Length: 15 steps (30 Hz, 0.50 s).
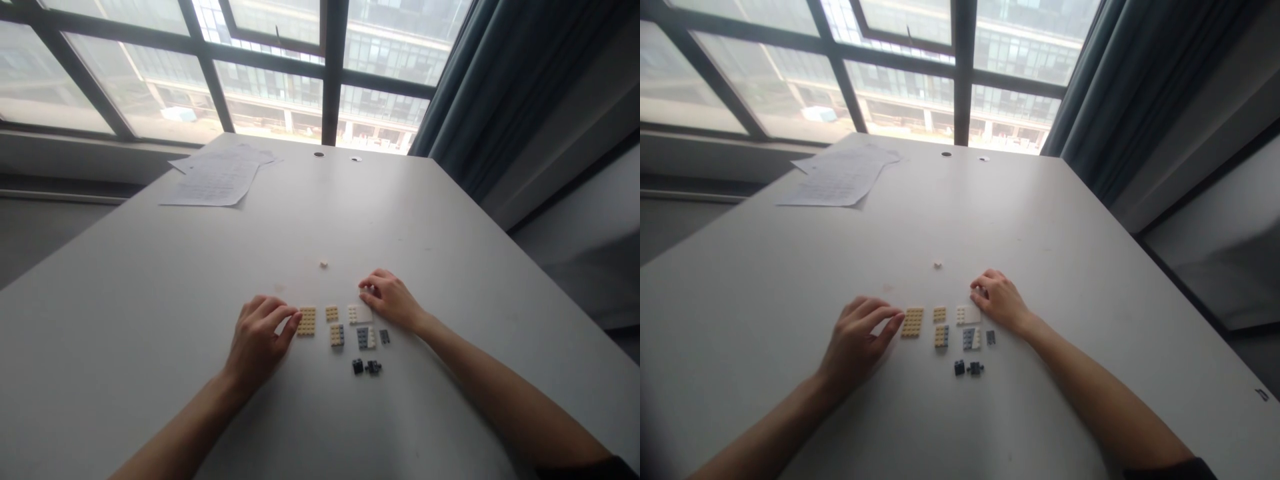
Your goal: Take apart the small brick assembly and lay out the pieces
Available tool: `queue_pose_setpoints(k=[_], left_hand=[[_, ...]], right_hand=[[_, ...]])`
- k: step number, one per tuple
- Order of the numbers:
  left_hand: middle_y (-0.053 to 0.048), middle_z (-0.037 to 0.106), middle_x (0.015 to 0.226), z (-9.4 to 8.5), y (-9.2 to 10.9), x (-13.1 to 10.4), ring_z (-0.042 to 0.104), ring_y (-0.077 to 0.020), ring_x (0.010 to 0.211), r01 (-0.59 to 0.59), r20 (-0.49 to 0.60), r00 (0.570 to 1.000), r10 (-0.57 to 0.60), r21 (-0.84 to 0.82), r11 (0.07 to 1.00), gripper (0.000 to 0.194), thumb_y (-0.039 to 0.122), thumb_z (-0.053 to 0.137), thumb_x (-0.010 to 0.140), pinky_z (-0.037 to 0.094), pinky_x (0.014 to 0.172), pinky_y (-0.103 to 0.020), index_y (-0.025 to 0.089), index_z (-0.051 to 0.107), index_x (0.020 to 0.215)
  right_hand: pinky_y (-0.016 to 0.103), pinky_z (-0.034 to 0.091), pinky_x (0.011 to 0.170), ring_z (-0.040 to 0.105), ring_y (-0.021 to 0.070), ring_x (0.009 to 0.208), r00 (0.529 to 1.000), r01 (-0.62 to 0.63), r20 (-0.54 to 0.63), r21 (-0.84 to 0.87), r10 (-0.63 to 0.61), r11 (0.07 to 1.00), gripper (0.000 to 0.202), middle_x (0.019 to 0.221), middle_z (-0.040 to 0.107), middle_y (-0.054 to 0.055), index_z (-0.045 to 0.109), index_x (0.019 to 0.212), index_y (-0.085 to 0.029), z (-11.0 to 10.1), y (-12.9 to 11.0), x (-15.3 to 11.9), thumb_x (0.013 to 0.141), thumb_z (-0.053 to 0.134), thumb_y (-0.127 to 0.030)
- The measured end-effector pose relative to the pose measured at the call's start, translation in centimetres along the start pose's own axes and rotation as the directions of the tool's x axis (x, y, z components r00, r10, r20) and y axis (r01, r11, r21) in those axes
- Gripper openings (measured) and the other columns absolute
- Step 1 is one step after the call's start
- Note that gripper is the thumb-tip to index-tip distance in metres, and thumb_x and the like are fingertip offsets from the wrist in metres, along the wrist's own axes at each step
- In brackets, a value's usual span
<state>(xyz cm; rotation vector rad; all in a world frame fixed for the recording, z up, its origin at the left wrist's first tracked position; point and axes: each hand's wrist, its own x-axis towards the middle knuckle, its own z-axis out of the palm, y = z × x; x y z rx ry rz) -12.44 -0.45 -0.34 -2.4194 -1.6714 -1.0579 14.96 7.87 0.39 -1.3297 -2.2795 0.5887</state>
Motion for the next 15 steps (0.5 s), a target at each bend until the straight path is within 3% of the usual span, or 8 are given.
queue_pose_setpoints(k=[8,12,15], left_hand=[[-0.005,0.066,0.091,0.4,0.7,0.9,0.054,-0.0217,0.089,-0.006,0.068,0.998,0.001,0.074,0.997,0.016,0.030,0.054,0.089,0.041,0.082,-0.038,0.020,0.067,0.090],[-0.006,0.066,0.103,1.3,1.1,4.4,0.055,-0.0231,0.097,-0.050,0.134,0.990,0.036,0.100,0.994,0.020,0.031,0.054,0.089,0.042,0.085,-0.040,0.021,0.066,0.103],[-0.006,0.065,0.114,2.9,0.3,7.7,0.054,-0.0243,0.103,-0.094,0.208,0.976,0.068,0.117,0.989,0.026,0.024,0.053,0.089,0.042,0.087,-0.041,0.022,0.064,0.112]], right_hand=[[0.030,0.047,0.070,0.053,0.0136,0.070,0.996,-0.004,-0.090,0.112,0.014,0.994,0.029,0.095,0.059,0.004,0.061,0.113,-0.021,0.0,1.8,-2.1,0.084,0.061,-0.023],[0.029,0.047,0.067,0.052,0.0134,0.069,0.988,-0.008,-0.152,0.174,0.034,0.985,0.026,0.095,0.059,0.004,0.062,0.110,-0.021,0.1,2.3,-2.9,0.085,0.060,-0.023],[0.029,0.047,0.068,0.054,0.0144,0.073,0.982,-0.007,-0.184,0.193,0.043,0.981,0.025,0.094,0.059,0.004,0.063,0.109,-0.021,0.1,2.3,-3.1,0.084,0.059,-0.023]])
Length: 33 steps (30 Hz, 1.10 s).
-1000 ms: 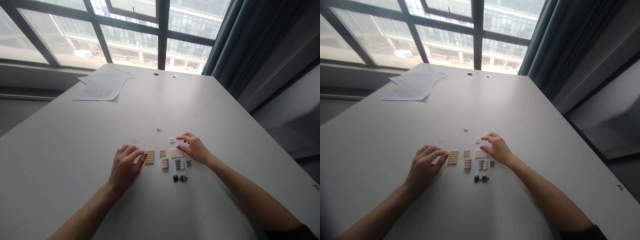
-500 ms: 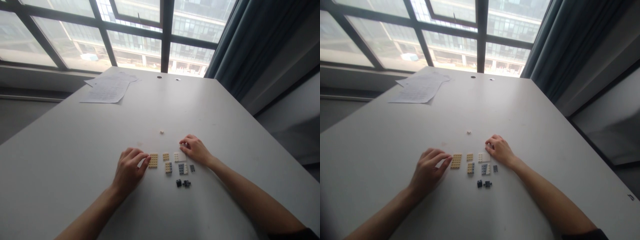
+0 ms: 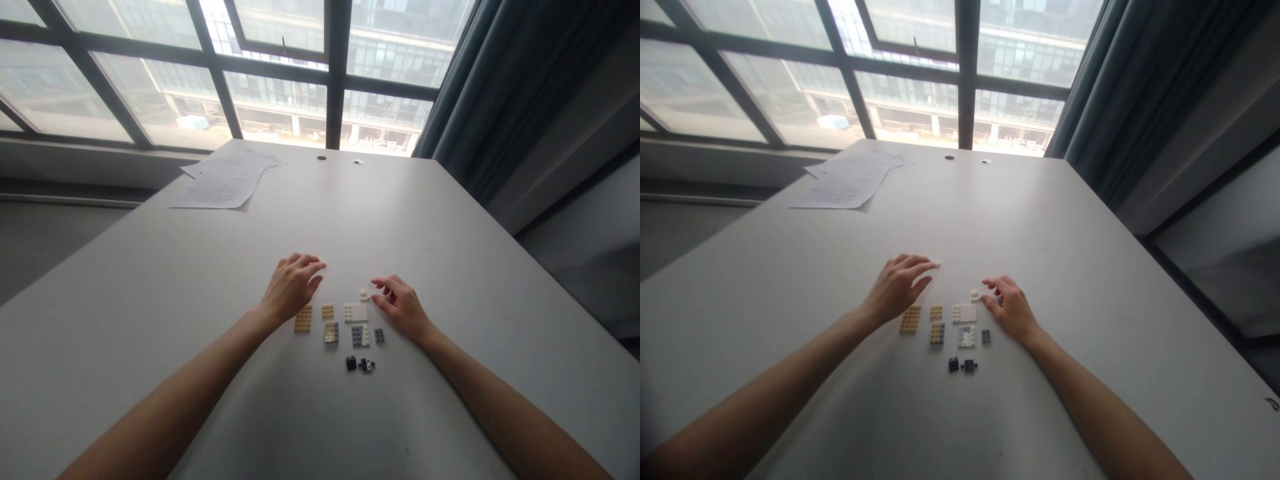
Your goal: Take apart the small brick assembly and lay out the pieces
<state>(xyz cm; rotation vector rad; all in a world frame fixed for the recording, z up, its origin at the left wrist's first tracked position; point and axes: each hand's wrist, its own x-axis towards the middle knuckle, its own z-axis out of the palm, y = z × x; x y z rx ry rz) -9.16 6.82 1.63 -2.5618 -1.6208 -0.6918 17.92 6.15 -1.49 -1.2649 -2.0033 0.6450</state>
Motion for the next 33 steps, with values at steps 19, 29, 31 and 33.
queue_pose_setpoints(k=[19,29,31,33], left_hand=[[-0.003,0.067,0.090,3.1,3.0,2.7,0.060,-0.0169,0.087,-0.109,0.220,0.961,0.166,-0.250,0.962,0.020,0.017,0.056,0.085,0.047,0.081,-0.028,0.022,0.070,0.099],[-0.004,0.065,0.093,0.8,1.1,0.3,0.060,-0.0166,0.083,0.032,0.098,0.995,0.003,-0.360,0.932,0.019,0.031,0.056,0.088,0.049,0.077,-0.031,0.020,0.065,0.100],[-0.004,0.064,0.093,0.0,-0.3,-1.5,0.060,-0.0159,0.081,0.100,0.063,0.995,-0.082,-0.376,0.921,0.022,0.034,0.053,0.089,0.050,0.073,-0.029,0.019,0.066,0.098],[-0.004,0.064,0.091,-0.6,-1.7,-3.5,0.060,-0.0154,0.079,0.171,0.041,0.985,-0.168,-0.372,0.912,0.024,0.036,0.051,0.089,0.050,0.069,-0.027,0.019,0.066,0.096]], right_hand=[[0.028,0.047,0.069,0.056,0.0154,0.078,1.000,0.016,-0.021,-0.037,-0.017,0.999,0.021,0.094,0.061,0.003,0.064,0.104,-0.020,0.0,-0.8,0.0,0.083,0.060,-0.019],[0.028,0.048,0.069,0.056,0.0159,0.078,0.999,0.028,-0.034,-0.028,-0.029,0.999,0.020,0.094,0.061,0.004,0.064,0.103,-0.021,0.0,-0.5,0.0,0.084,0.058,-0.019],[0.028,0.048,0.070,0.056,0.0157,0.077,0.999,0.029,-0.039,-0.029,-0.030,0.999,0.019,0.093,0.061,0.004,0.064,0.102,-0.020,0.0,-0.5,0.0,0.084,0.058,-0.019],[0.028,0.048,0.070,0.056,0.0155,0.077,0.999,0.027,-0.039,-0.030,-0.029,0.999,0.018,0.092,0.061,0.004,0.065,0.101,-0.020,0.0,-0.5,0.0,0.084,0.058,-0.019]])
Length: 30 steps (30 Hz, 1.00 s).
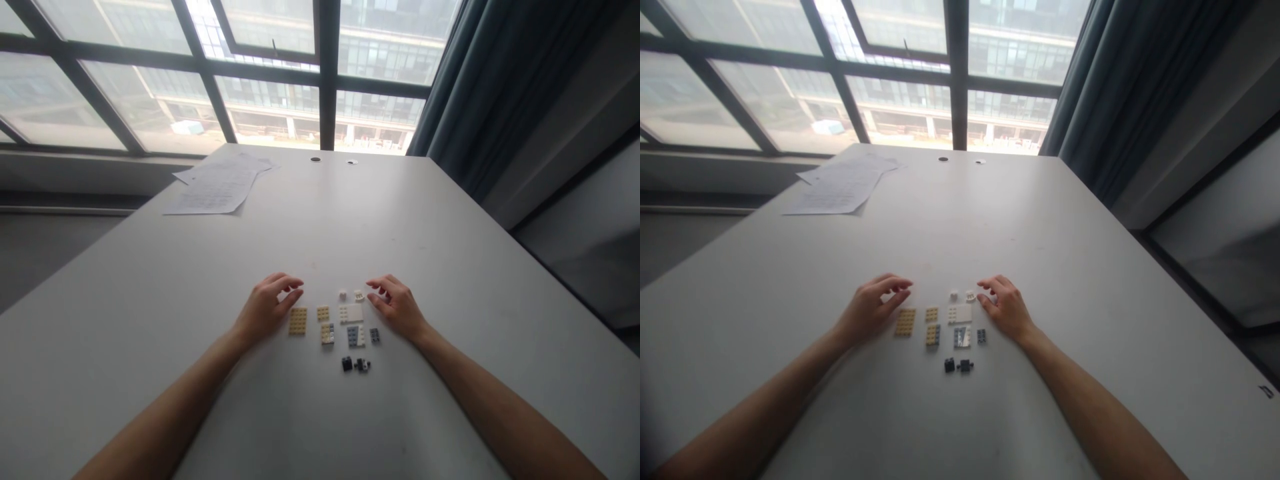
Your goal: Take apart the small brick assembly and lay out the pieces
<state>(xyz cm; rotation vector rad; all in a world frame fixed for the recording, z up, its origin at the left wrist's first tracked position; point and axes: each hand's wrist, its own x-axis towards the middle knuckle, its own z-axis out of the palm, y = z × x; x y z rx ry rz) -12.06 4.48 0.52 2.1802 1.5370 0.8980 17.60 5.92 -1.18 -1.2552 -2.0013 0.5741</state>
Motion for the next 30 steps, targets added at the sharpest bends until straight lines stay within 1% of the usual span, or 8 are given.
queue_pose_setpoints(k=[5,10,14,17,21,25,28,30], left_hand=[[-0.004,0.065,0.089,-1.3,-2.0,-2.9,0.060,-0.0143,0.074,0.066,-0.076,0.995,-0.065,-0.001,0.998,0.025,0.038,0.052,0.088,0.050,0.068,-0.025,0.019,0.067,0.092],[-0.005,0.066,0.091,-0.7,-1.4,-2.6,0.062,-0.0153,0.076,0.042,-0.057,0.998,-0.041,0.017,0.999,0.024,0.038,0.053,0.088,0.051,0.070,-0.026,0.019,0.069,0.091],[-0.005,0.068,0.094,0.3,0.8,-0.3,0.062,-0.0184,0.087,-0.062,0.048,0.997,0.059,0.051,0.997,0.020,0.033,0.056,0.086,0.051,0.078,-0.031,0.022,0.070,0.095],[-0.005,0.068,0.095,1.6,2.8,2.1,0.062,-0.0195,0.088,-0.147,0.149,0.980,0.135,0.076,0.986,0.020,0.030,0.059,0.083,0.050,0.081,-0.033,0.023,0.071,0.099],[-0.005,0.069,0.089,3.7,4.4,4.9,0.063,-0.0204,0.085,-0.178,0.269,0.954,0.133,0.151,0.972,0.017,0.027,0.063,0.080,0.048,0.079,-0.032,0.024,0.073,0.093],[-0.003,0.069,0.083,5.9,5.1,6.8,0.063,-0.0200,0.078,-0.163,0.280,0.953,0.113,0.163,0.973,0.015,0.022,0.061,0.077,0.047,0.076,-0.032,0.025,0.075,0.080],[-0.003,0.069,0.084,8.0,6.1,8.4,0.063,-0.0200,0.079,-0.140,0.275,0.957,0.096,0.146,0.979,0.016,0.023,0.059,0.078,0.046,0.076,-0.031,0.025,0.075,0.082],[-0.003,0.070,0.085,9.8,7.3,9.7,0.063,-0.0198,0.079,-0.114,0.274,0.959,0.075,0.130,0.985,0.017,0.025,0.060,0.078,0.046,0.075,-0.031,0.025,0.075,0.086]], right_hand=[[0.027,0.049,0.066,0.058,0.0161,0.080,1.000,-0.011,0.009,0.009,0.011,1.000,0.017,0.093,0.061,0.004,0.066,0.099,-0.021,0.0,-0.1,0.0,0.085,0.058,-0.020],[0.031,0.049,0.080,0.058,0.0188,0.092,0.999,0.037,0.035,-0.059,-0.035,0.998,0.019,0.099,0.063,0.006,0.068,0.102,-0.021,0.2,-0.1,0.0,0.085,0.059,-0.021],[0.034,0.047,0.086,0.058,0.0195,0.095,0.989,0.119,0.101,-0.136,-0.106,0.983,0.019,0.100,0.065,0.006,0.071,0.103,-0.024,0.5,0.0,0.3,0.087,0.060,-0.025],[0.034,0.047,0.086,0.058,0.0190,0.093,0.979,0.186,0.120,-0.179,-0.166,0.966,0.018,0.097,0.067,0.005,0.073,0.099,-0.026,0.8,0.1,0.5,0.089,0.058,-0.025],[0.033,0.047,0.086,0.059,0.0180,0.090,0.982,0.179,0.099,-0.177,-0.164,0.968,0.018,0.094,0.069,0.004,0.074,0.096,-0.026,0.1,0.4,0.4,0.088,0.058,-0.021],[0.034,0.048,0.087,0.060,0.0182,0.090,0.990,0.135,0.060,-0.184,-0.126,0.973,0.018,0.094,0.070,0.003,0.073,0.094,-0.025,-2.4,2.3,-0.2,0.088,0.057,-0.018],[0.034,0.048,0.086,0.061,0.0189,0.090,0.998,0.061,-0.017,-0.260,-0.068,0.964,0.018,0.093,0.070,0.004,0.072,0.093,-0.023,-5.2,5.1,-0.7,0.087,0.056,-0.017],[0.035,0.049,0.085,0.062,0.0203,0.090,0.994,-0.012,-0.105,-0.343,-0.026,0.939,0.017,0.092,0.070,0.005,0.072,0.091,-0.021,-7.0,7.2,-1.1,0.087,0.056,-0.018]])
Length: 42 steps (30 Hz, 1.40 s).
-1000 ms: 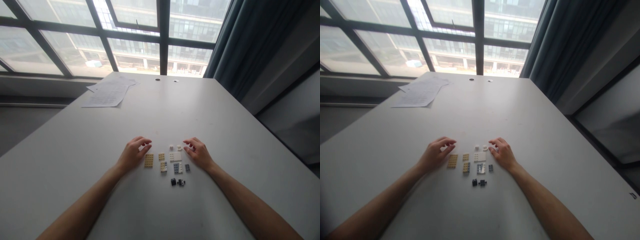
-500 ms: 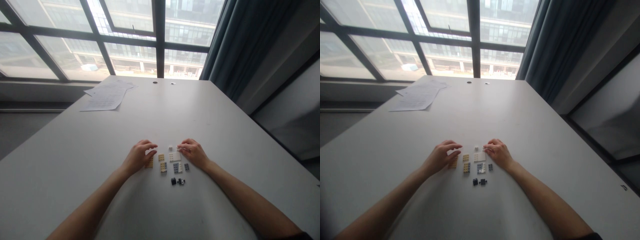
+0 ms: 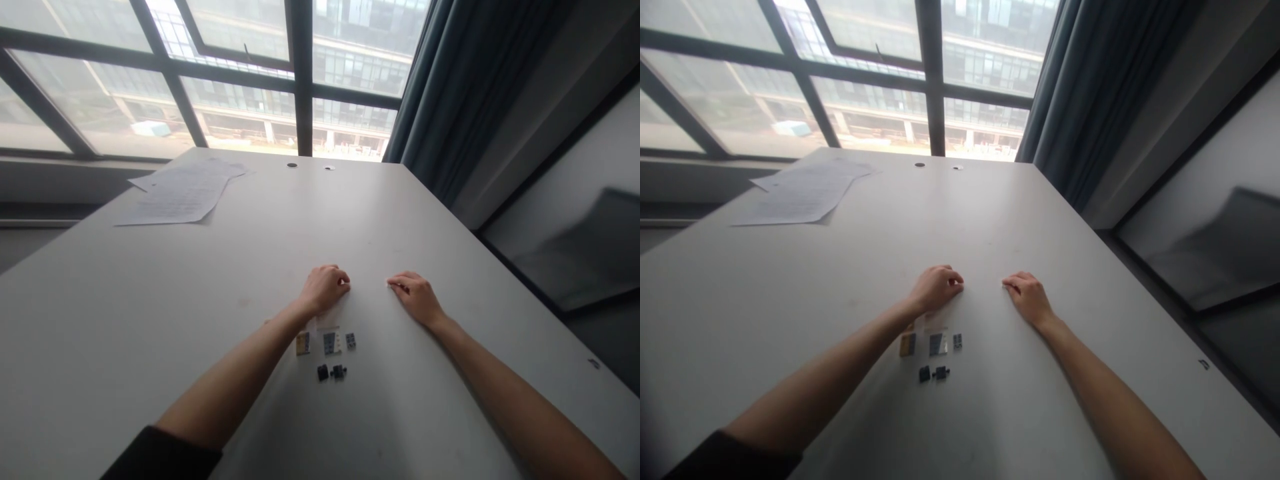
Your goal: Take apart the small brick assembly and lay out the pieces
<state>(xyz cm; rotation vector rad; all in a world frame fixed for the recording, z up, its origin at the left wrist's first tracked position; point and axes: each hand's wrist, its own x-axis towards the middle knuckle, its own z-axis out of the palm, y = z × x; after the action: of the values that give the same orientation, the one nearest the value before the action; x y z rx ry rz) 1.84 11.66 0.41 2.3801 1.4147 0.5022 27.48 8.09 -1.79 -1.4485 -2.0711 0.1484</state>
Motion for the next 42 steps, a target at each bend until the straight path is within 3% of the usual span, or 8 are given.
queue_pose_setpoints(k=[3,7,13,18,24,27,30,42], left_hand=[[-0.003,0.071,0.087,1.9,2.4,2.7,0.064,-0.0203,0.081,0.036,0.005,0.999,-0.036,-0.031,0.999,0.018,0.027,0.060,0.078,0.046,0.075,-0.031,0.025,0.074,0.089],[-0.005,0.072,0.091,3.8,5.2,5.1,0.064,-0.0228,0.089,0.065,0.002,0.998,-0.065,-0.056,0.996,0.019,0.029,0.059,0.080,0.045,0.082,-0.034,0.024,0.074,0.091],[-0.005,0.070,0.091,3.9,5.8,5.2,0.064,-0.0214,0.088,0.033,-0.007,0.999,-0.034,-0.111,0.993,0.028,0.033,0.064,0.079,0.046,0.082,-0.032,0.021,0.069,0.104],[-0.002,0.067,0.094,-0.9,1.8,0.6,0.062,-0.0165,0.082,0.004,-0.075,0.997,-0.015,-0.144,0.990,0.034,0.037,0.065,0.080,0.048,0.078,-0.029,0.023,0.064,0.111],[-0.004,0.065,0.098,-7.1,-5.5,-10.0,0.061,-0.0190,0.089,-0.004,-0.177,0.984,-0.019,-0.131,0.991,0.029,0.041,0.061,0.083,0.050,0.084,-0.035,0.023,0.065,0.105],[-0.007,0.062,0.115,-7.2,-7.0,-14.3,0.057,-0.0227,0.106,-0.058,-0.113,0.992,0.047,-0.094,0.994,0.037,0.043,0.063,0.082,0.048,0.093,-0.039,0.024,0.061,0.114],[-0.009,0.060,0.123,-6.1,-7.3,-16.2,0.055,-0.0232,0.112,-0.130,-0.055,0.991,0.126,-0.083,0.988,0.040,0.039,0.065,0.082,0.046,0.097,-0.039,0.024,0.059,0.118],[-0.007,0.068,0.110,-4.6,-7.7,-15.9,0.059,-0.0209,0.105,-0.181,-0.127,0.977,0.170,-0.086,0.980,0.030,0.035,0.065,0.083,0.051,0.092,-0.035,0.022,0.063,0.109]], right_hand=[[0.040,0.048,0.084,0.061,0.0239,0.090,0.996,-0.064,-0.073,-0.075,0.058,0.995,0.018,0.092,0.070,0.009,0.071,0.091,-0.018,-1.0,2.8,-0.3,0.088,0.053,-0.019],[0.039,0.047,0.086,0.060,0.0237,0.092,0.997,-0.048,-0.069,-0.109,0.040,0.993,0.019,0.094,0.070,0.008,0.070,0.093,-0.019,-1.1,3.4,-0.5,0.088,0.052,-0.017],[0.038,0.048,0.085,0.060,0.0239,0.091,0.997,-0.023,-0.075,-0.130,0.013,0.991,0.018,0.094,0.069,0.007,0.068,0.095,-0.019,-0.5,2.7,-0.4,0.089,0.050,-0.018],[0.039,0.049,0.082,0.061,0.0249,0.088,0.992,-0.012,-0.127,-0.118,-0.003,0.993,0.021,0.097,0.066,0.010,0.065,0.104,-0.016,-0.7,3.0,-0.6,0.088,0.052,-0.021],[0.041,0.050,0.084,0.060,0.0249,0.092,0.973,0.163,-0.151,-0.079,-0.174,0.983,0.020,0.096,0.065,0.009,0.066,0.102,-0.019,0.1,0.5,-1.0,0.089,0.050,-0.019],[0.040,0.050,0.087,0.060,0.0237,0.095,0.948,0.307,-0.084,-0.001,-0.306,0.952,0.020,0.097,0.065,0.008,0.065,0.103,-0.021,1.1,-2.0,-0.9,0.089,0.052,-0.017],[0.040,0.050,0.087,0.060,0.0227,0.093,0.926,0.374,-0.067,0.048,-0.371,0.926,0.020,0.096,0.066,0.008,0.065,0.104,-0.021,1.9,-3.8,-0.8,0.089,0.053,-0.017],[0.038,0.050,0.085,0.061,0.0219,0.092,0.966,0.245,-0.106,0.078,-0.236,0.966,0.017,0.096,0.065,0.006,0.066,0.100,-0.022,0.4,-2.6,-2.9,0.088,0.054,-0.018]])
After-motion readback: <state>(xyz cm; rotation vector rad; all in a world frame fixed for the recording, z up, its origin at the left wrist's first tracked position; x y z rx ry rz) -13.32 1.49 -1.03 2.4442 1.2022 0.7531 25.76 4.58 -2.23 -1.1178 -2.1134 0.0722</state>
